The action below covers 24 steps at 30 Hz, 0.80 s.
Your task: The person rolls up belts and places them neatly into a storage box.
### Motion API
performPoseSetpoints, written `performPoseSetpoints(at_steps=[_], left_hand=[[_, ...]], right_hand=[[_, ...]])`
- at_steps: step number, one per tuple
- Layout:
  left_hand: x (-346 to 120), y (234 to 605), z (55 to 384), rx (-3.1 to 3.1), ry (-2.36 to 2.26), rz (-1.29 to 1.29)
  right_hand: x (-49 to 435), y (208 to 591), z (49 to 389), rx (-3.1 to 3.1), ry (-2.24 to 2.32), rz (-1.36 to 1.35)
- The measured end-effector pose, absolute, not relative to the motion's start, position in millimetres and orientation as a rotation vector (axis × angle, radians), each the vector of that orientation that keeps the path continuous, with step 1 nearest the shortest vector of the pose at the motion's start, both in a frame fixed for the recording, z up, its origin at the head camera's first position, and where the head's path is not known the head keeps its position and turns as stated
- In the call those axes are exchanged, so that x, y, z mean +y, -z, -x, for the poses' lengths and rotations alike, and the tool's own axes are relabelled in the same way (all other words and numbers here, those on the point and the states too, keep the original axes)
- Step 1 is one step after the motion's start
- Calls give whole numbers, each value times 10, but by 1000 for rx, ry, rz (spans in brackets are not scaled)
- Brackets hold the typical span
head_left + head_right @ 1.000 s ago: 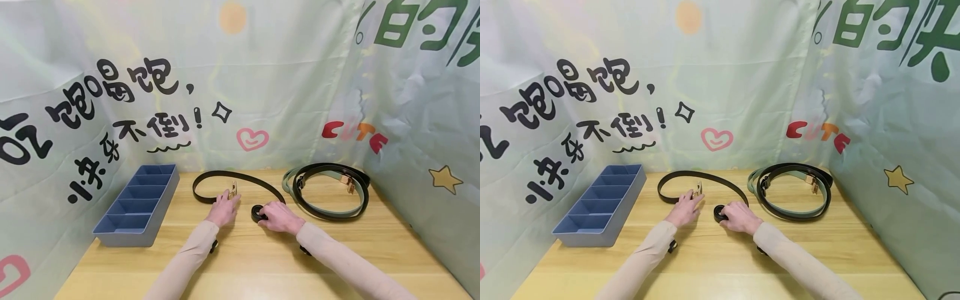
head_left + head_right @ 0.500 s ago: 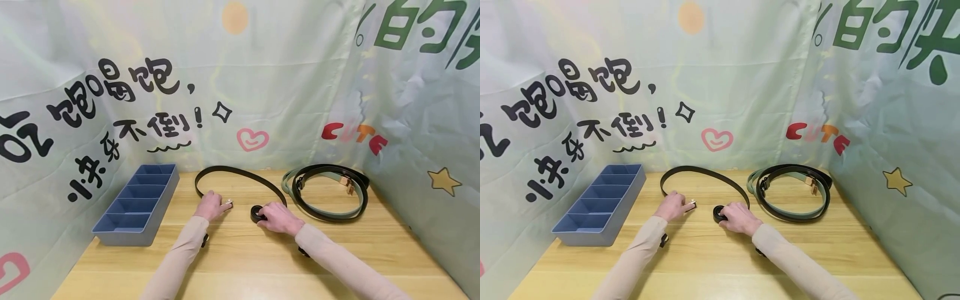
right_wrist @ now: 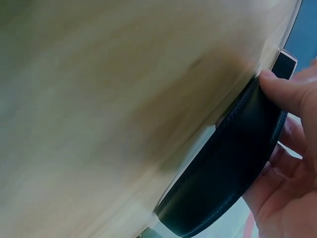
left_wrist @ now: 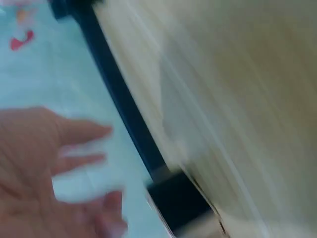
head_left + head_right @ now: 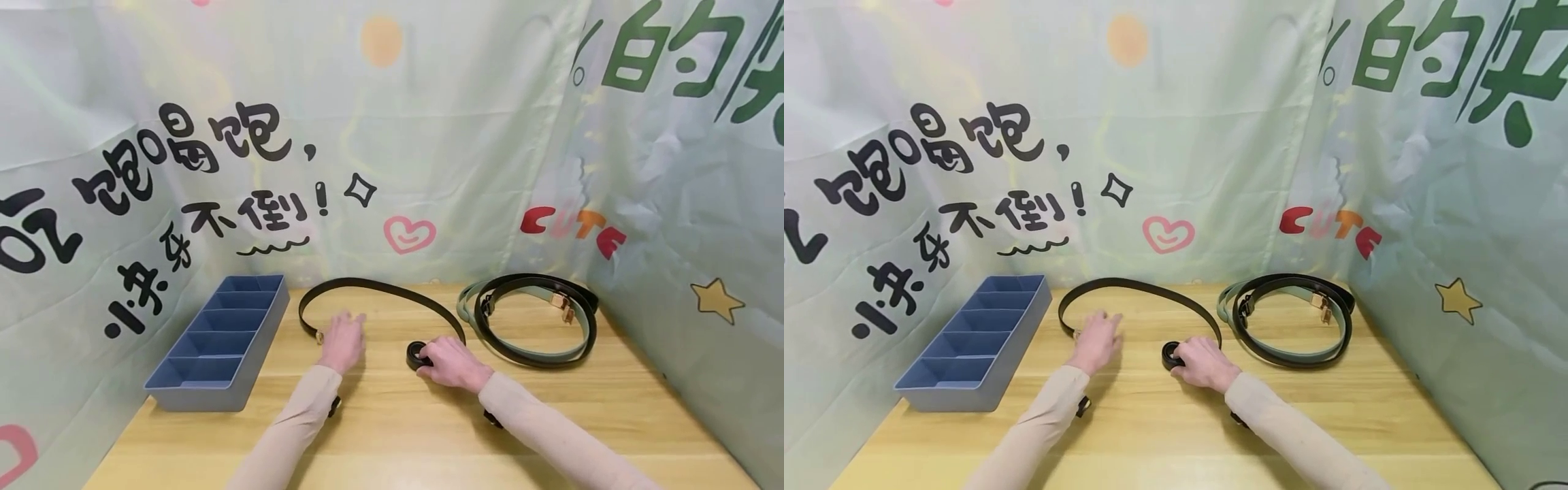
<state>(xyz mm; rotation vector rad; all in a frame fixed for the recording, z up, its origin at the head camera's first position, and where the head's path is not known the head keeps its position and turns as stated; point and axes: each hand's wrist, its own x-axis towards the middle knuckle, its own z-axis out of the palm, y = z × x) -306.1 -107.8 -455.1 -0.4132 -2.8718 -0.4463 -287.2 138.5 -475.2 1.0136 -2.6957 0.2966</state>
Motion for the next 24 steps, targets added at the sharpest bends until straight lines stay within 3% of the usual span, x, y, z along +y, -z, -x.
performPoseSetpoints(at_steps=[4,8,24], left_hand=[[-857,4524,2990,-2962,700,855],[-710,4590,2941,-2980,730,1078],[-686,4609,2940,-3008,628,1062]], right_hand=[[1345,4748,2870,-2704,-285,-982],[1285,4762,2853,-2727,-290,-1010],[1433,4649,2982,-2778,-588,-1384]])
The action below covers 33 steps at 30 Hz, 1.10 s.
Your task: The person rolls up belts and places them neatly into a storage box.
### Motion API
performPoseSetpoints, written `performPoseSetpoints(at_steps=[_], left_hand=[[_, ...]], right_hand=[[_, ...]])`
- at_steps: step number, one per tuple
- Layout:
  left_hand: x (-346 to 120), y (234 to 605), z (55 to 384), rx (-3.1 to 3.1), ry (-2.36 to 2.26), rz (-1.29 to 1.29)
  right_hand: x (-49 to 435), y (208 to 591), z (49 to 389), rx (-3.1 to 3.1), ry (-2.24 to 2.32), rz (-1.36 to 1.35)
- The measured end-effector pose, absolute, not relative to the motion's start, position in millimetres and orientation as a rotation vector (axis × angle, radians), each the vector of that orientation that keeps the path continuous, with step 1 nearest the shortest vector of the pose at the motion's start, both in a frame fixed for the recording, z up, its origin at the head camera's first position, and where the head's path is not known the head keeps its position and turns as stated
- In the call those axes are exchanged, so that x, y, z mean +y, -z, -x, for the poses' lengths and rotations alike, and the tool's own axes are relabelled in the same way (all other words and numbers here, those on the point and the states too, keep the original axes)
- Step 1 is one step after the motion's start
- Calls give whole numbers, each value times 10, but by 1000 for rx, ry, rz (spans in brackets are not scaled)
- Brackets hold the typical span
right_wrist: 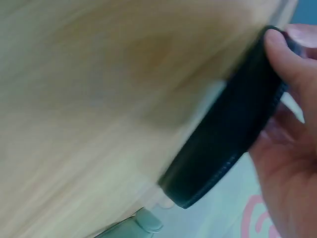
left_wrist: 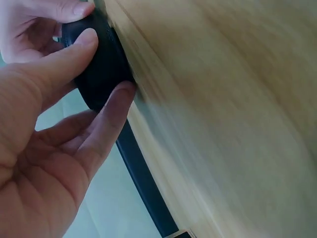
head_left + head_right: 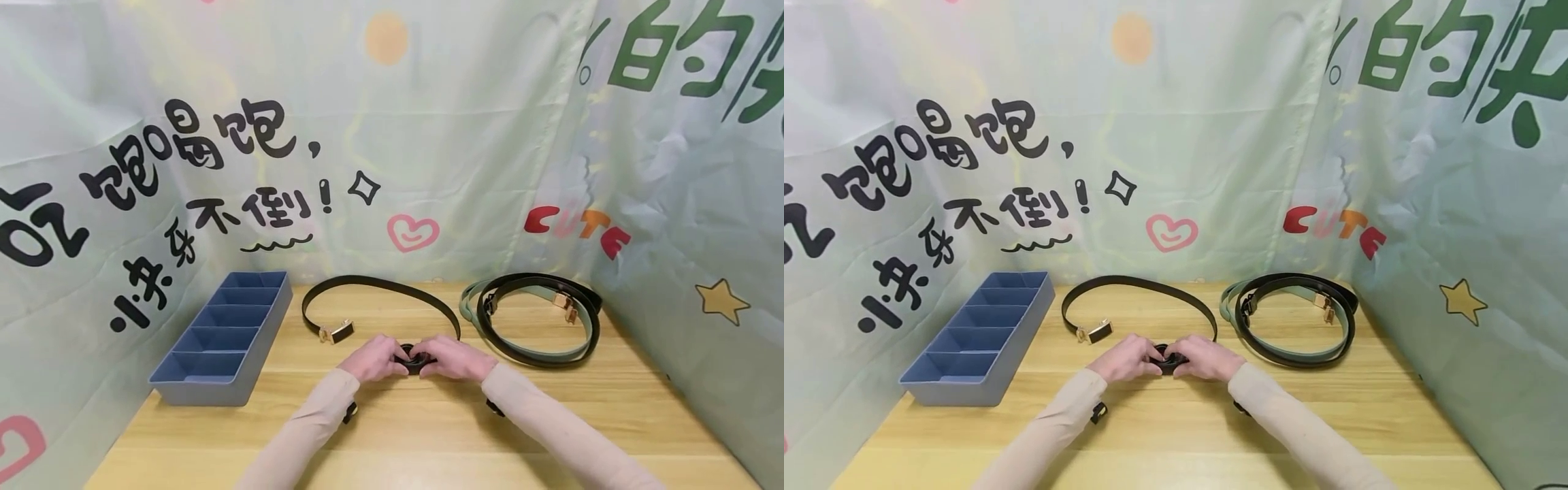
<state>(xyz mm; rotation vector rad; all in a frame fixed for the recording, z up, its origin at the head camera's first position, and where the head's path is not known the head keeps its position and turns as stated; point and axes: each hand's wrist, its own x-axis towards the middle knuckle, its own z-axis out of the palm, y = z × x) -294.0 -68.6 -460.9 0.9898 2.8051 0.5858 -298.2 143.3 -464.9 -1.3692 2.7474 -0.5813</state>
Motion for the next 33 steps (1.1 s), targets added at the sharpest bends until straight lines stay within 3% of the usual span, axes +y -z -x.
performPoseSetpoints(at_steps=[14,33], left_hand=[[-644,4614,2930,2908,-492,-1055],[-622,4644,2924,2988,-557,-857]], right_hand=[[1388,4684,3021,2777,612,1446],[1325,4714,3041,2921,440,1490]])
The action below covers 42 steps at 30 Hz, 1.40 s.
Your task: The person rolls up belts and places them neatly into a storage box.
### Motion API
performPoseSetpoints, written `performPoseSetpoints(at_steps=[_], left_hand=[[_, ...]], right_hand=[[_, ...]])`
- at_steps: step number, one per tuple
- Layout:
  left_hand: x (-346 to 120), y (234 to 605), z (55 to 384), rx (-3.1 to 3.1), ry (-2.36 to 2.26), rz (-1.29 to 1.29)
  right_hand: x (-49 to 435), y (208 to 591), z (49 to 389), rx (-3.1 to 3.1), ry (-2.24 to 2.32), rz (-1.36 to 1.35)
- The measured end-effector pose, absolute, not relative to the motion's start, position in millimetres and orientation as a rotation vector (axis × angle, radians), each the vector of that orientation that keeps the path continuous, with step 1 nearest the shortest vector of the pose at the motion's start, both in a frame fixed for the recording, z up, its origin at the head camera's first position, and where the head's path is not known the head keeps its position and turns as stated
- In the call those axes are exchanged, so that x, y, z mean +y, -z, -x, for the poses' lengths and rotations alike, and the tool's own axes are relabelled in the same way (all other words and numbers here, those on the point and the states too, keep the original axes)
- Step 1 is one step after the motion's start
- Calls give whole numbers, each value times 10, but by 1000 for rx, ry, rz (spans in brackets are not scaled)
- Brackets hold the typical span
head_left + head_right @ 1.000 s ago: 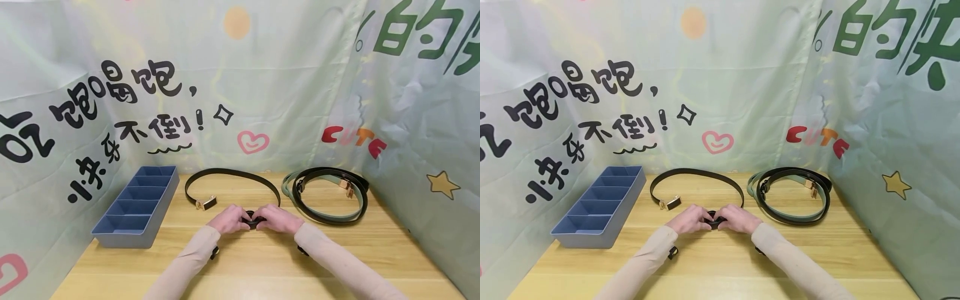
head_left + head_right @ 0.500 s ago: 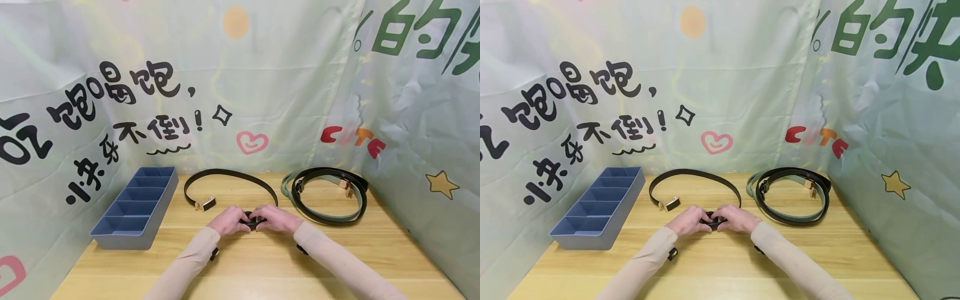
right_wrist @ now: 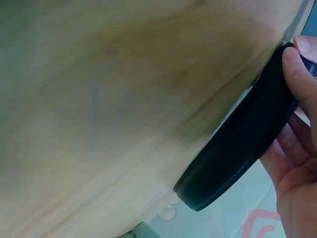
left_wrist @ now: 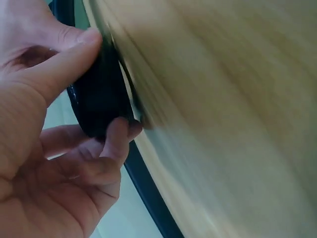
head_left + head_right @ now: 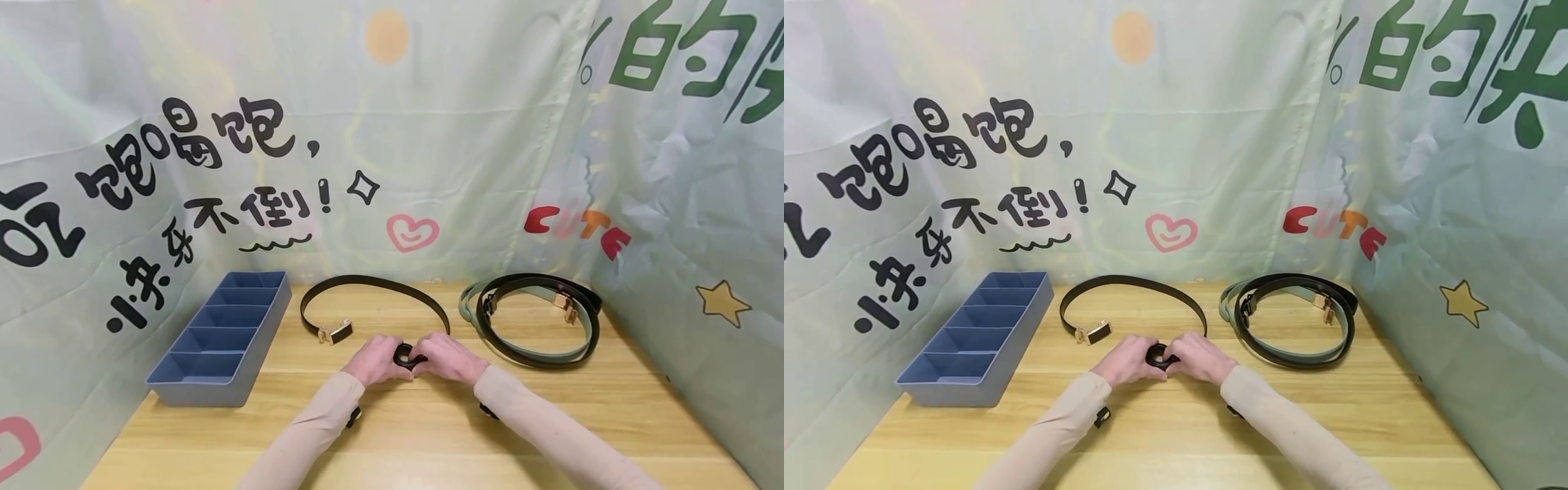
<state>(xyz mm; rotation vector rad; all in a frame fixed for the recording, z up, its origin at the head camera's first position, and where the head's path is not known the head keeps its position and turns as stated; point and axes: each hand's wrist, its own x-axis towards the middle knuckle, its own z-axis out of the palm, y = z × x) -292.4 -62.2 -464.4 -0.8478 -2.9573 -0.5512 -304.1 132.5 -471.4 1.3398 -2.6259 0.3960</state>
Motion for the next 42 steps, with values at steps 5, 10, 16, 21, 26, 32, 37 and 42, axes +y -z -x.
performPoseSetpoints(at_steps=[5,10,16,21,26,32,37,42], left_hand=[[-576,4620,2928,-2934,497,841],[-554,4632,2939,-2959,485,824],[-507,4638,2942,-2956,439,863],[-488,4640,2924,-2955,412,889],[-528,4634,2928,-2950,424,976],[-610,4642,2913,-3006,557,1075],[-581,4641,2825,-3017,504,864],[-524,4611,2789,-2981,362,748]], right_hand=[[1347,4644,3050,-2627,-413,-1427],[1445,4637,3059,-2567,-515,-1551],[1494,4688,3058,-2576,-514,-1496],[1451,4703,3025,-2600,-478,-1467],[1461,4695,3023,-2621,-495,-1517],[1456,4692,3022,-2631,-516,-1576],[1340,4716,2940,-2646,-401,-1519],[1305,4704,2906,-2658,-370,-1472]])
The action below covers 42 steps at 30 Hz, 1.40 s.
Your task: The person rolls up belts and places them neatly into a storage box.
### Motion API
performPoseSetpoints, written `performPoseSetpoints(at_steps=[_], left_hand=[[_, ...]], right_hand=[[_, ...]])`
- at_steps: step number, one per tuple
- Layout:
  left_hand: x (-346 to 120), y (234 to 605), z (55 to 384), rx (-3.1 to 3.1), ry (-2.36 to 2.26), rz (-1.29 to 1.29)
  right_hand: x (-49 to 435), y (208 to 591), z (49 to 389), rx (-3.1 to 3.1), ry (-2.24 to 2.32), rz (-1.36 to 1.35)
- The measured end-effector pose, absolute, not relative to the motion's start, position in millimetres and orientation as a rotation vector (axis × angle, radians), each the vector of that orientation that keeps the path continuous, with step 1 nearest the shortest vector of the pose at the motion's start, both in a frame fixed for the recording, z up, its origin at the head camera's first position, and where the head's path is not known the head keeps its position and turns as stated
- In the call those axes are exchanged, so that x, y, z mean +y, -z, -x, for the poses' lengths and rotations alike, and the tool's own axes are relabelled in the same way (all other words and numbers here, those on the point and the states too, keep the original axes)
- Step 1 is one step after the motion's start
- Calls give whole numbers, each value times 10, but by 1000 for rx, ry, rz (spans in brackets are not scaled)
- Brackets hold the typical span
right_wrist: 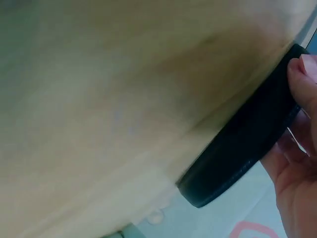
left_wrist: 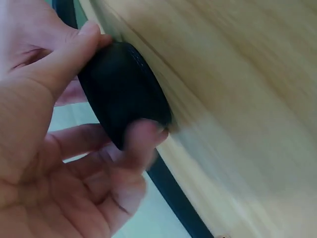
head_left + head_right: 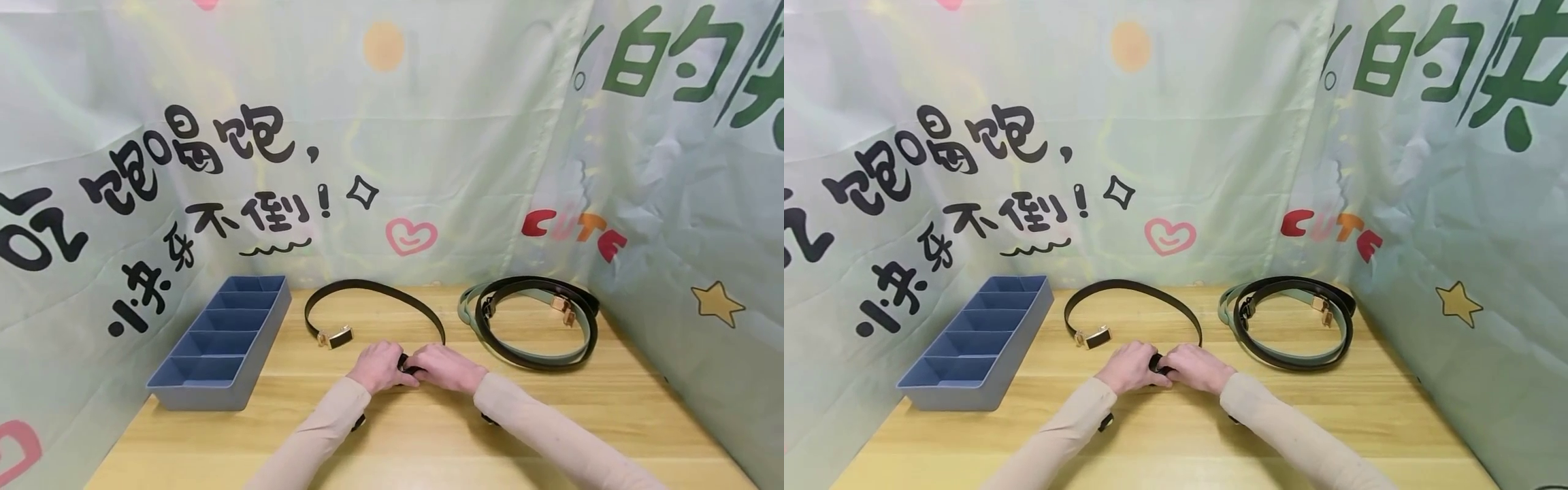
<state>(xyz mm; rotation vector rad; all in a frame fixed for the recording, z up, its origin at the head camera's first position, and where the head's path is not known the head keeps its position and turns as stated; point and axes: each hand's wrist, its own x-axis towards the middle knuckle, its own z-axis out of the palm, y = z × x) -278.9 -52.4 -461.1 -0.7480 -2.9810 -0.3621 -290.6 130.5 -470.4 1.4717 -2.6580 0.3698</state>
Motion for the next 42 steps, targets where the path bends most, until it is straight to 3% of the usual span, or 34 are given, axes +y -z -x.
performPoseSetpoints(at_steps=[11,21,42], left_hand=[[-654,4568,2934,-2992,457,1045],[-592,4580,2870,-2978,444,850],[-676,4607,2853,-2976,429,1062]], right_hand=[[1380,4624,3014,-2623,-494,-1580],[1334,4629,2997,-2608,-515,-1522],[1367,4707,2930,-2594,-476,-1570]])
